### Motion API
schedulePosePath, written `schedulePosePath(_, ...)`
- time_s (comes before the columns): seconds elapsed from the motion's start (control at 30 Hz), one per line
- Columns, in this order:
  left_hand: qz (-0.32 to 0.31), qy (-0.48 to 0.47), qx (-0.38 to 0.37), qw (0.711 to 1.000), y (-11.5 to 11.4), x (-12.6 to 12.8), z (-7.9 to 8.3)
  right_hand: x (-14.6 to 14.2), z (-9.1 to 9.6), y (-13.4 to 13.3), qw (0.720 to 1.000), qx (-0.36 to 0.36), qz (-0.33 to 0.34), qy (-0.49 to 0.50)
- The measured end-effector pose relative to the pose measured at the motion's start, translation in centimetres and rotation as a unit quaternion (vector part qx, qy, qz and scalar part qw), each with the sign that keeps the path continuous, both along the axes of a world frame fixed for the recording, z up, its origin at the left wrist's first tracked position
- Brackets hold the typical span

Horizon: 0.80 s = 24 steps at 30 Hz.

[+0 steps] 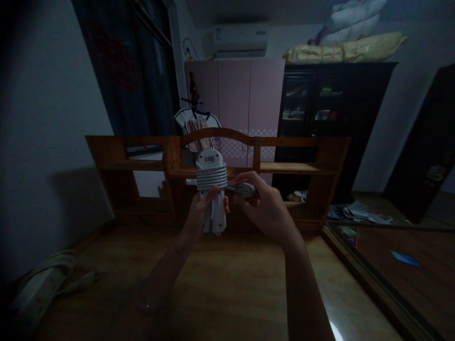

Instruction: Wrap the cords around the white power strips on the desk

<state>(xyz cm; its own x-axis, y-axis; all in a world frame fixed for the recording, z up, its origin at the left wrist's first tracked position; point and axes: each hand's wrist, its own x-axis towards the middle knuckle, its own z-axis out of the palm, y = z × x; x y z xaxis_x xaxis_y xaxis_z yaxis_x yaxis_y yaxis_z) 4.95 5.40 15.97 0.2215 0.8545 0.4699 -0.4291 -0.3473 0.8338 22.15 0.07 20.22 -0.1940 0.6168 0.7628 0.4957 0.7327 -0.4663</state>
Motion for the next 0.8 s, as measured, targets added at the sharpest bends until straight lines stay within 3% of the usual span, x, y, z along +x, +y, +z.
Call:
schedulePosePath(0.23,0.032,0.024,0.024,0.999,-0.4,0.7,-0.1,-1.1,0.3,-1.1,0.999,0.031,-0.029,-0.005)
schedulePosePath(0.4,0.132,-0.004,0.005,0.991,-1.1,1.6,0.3,-1.9,0.1,-1.2,0.998,0.03,-0.037,-0.032)
schedulePosePath(0.47,0.143,0.002,0.015,0.99,-1.3,1.5,0.6,-2.0,0.1,-1.2,0.997,0.044,-0.047,-0.047)
schedulePosePath(0.63,0.032,-0.025,-0.063,0.997,-1.4,1.2,0.6,-2.0,0.2,-1.1,0.993,0.073,-0.069,-0.069)
schedulePosePath(0.8,-0.075,-0.086,-0.111,0.987,-1.2,1.8,0.3,-1.9,0.0,-0.7,0.99,0.089,-0.081,-0.071)
